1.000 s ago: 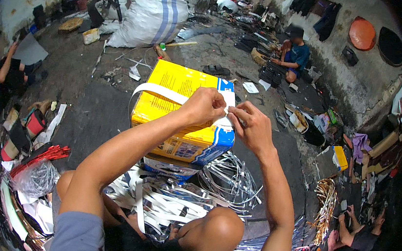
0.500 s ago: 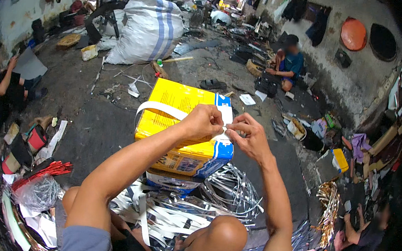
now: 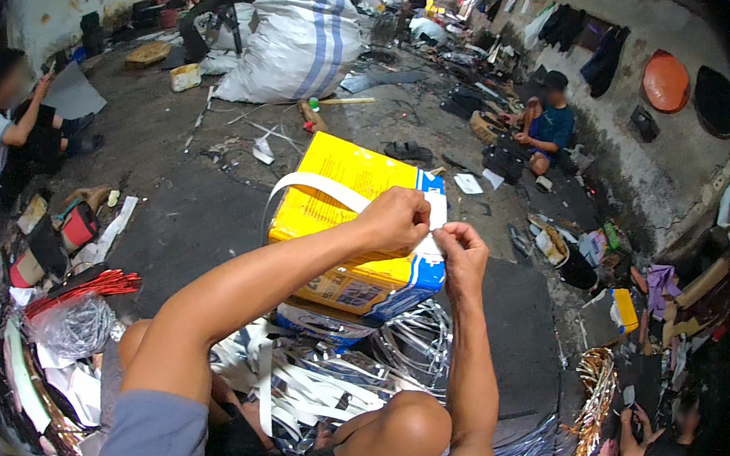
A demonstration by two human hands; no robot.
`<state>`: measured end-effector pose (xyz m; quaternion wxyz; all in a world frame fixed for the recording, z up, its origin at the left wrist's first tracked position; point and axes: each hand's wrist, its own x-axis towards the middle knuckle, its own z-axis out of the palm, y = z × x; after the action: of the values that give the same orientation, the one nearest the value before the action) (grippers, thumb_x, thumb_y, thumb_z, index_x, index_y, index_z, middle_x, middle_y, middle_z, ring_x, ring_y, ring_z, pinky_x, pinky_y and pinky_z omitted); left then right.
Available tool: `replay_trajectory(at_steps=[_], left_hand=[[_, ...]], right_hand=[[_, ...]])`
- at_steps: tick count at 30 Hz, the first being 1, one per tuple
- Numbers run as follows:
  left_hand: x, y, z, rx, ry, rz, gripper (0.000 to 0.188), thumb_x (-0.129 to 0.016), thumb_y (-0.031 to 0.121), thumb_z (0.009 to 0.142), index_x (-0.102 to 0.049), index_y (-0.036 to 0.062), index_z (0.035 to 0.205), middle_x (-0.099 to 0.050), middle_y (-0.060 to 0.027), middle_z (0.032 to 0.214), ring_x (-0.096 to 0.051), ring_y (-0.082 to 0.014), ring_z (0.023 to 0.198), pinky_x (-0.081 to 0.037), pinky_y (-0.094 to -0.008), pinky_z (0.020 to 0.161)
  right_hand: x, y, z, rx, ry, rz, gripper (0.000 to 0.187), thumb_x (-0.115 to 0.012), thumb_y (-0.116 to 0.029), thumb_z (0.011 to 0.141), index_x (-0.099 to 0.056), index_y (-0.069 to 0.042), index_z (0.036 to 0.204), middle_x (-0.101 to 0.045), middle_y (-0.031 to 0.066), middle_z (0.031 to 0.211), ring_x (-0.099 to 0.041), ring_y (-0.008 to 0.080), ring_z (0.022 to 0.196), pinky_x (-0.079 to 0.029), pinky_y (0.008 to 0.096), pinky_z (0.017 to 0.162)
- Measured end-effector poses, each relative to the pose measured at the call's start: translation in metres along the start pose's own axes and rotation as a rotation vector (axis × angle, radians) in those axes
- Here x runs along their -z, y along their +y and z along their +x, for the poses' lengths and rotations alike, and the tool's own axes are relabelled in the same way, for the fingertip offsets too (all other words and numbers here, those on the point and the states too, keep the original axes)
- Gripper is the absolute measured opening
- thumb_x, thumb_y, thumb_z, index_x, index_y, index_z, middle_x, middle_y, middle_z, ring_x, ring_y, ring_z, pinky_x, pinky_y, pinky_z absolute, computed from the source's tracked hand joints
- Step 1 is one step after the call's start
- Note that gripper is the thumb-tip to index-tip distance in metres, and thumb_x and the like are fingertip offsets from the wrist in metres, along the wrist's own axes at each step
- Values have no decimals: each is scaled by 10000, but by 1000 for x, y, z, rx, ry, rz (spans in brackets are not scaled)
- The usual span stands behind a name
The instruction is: The person sits on the floor and repeatedly ties white plastic straps around a yellow and blue box. They pull the straps tight and secure them by hand, discarding excess strap pieces onto the floor.
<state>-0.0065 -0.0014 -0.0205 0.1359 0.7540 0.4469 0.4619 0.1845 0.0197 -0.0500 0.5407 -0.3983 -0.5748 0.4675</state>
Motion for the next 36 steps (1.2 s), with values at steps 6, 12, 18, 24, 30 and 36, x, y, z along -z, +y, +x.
replay_trajectory(at_steps=[6, 12, 18, 24, 30, 36], left_hand=[[8, -4, 21, -25, -176, 74, 113, -736, 121, 766, -760, 16, 801, -722, -176, 770, -709, -299, 699, -568, -388, 679], [-2, -5, 24, -98, -175, -5, 132, -744, 136, 778, -751, 6, 798, -716, -152, 792, -700, -281, 723, -565, -381, 697], [-10, -4, 14, -136, -47, -139, 142, -745, 137, 780, -736, -5, 777, -682, -140, 746, -668, -257, 680, -528, -373, 643], [-14, -4, 14, -100, -32, -124, 100, -741, 100, 782, -720, 3, 770, -663, -137, 737, -656, -227, 658, -519, -354, 613], [-16, 2, 18, -88, -73, -119, 150, -752, 132, 788, -722, -15, 781, -687, -160, 769, -699, -277, 678, -551, -372, 640], [-9, 13, 15, -53, -97, -122, 120, -748, 105, 790, -725, -11, 778, -641, -123, 725, -654, -235, 654, -529, -357, 622]], right_hand=[[-1, -5, 4, -71, 3, 42, 213, -770, -22, 862, -597, -75, 975, -602, -31, 745, -551, 56, 616, -441, 230, 547], [11, -8, -10, -92, -64, -145, 351, -601, -423, 1047, -578, -169, 806, -447, -102, 641, -387, 13, 517, -274, 215, 454], [8, -3, 5, -116, -36, -127, 314, -601, -279, 1054, -592, -86, 806, -505, -58, 706, -427, 47, 631, -337, 257, 554], [5, 11, 0, -13, -93, 37, 214, -609, -218, 1039, -602, -85, 871, -509, -55, 698, -428, 41, 568, -360, 249, 499], [4, 11, -13, -459, -67, 620, 168, -614, -249, 1056, -567, -135, 943, -439, -80, 640, -349, 15, 429, -276, 189, 355], [12, -20, 10, -440, -55, 68, 552, -531, -566, 1030, -621, -65, 817, -622, 75, 680, -597, 173, 536, -444, 319, 456]])
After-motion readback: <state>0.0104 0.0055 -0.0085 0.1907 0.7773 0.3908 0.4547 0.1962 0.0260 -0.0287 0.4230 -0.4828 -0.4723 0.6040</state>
